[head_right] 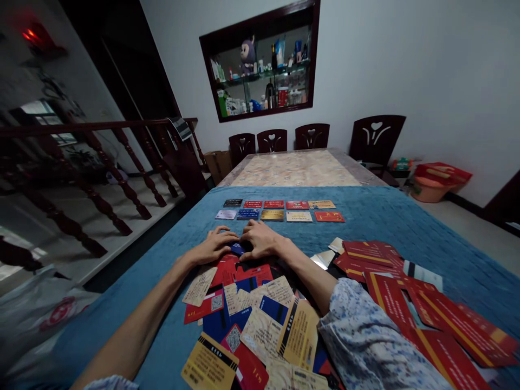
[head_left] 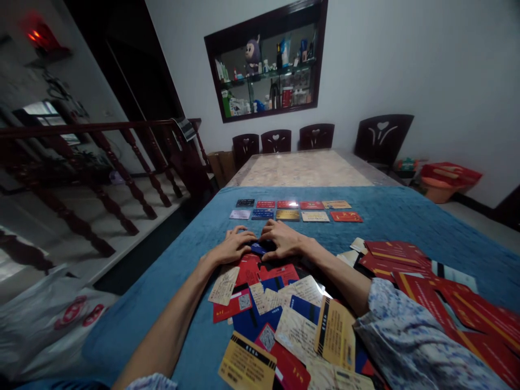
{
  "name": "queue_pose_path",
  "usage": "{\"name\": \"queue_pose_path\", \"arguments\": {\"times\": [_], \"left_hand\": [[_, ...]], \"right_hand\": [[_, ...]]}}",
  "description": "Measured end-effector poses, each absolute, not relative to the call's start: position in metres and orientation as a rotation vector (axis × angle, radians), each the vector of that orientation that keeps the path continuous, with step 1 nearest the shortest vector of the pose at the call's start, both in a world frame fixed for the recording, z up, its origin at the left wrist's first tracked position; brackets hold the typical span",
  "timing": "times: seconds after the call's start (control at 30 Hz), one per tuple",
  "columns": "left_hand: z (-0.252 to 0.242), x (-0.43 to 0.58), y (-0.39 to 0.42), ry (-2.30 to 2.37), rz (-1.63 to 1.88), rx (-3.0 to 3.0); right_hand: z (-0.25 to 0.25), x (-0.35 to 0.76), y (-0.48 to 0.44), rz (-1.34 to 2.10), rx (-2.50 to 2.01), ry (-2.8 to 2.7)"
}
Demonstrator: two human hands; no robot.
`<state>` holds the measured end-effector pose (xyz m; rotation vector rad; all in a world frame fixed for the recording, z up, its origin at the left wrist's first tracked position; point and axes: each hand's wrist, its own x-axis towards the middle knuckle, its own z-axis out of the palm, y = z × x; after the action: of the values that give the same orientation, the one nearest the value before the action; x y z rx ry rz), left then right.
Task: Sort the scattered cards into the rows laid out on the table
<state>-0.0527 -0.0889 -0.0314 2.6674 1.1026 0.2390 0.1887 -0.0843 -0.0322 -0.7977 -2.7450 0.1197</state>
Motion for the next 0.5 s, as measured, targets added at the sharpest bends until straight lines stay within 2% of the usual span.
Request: {"name": "queue_pose_path", "arguments": {"times": [0.33, 0.5], "left_hand": [[-0.037, -0.047, -0.090, 1.366, 0.613, 2.507], [-0.039, -0.042, -0.089, 1.413, 0.695, 2.482]], "right_hand": [[-0.035, 0.182, -0.086, 0.147, -0.989, -2.590], [-0.035, 0.181, -0.088, 0.153, -1.118, -2.525]]}}
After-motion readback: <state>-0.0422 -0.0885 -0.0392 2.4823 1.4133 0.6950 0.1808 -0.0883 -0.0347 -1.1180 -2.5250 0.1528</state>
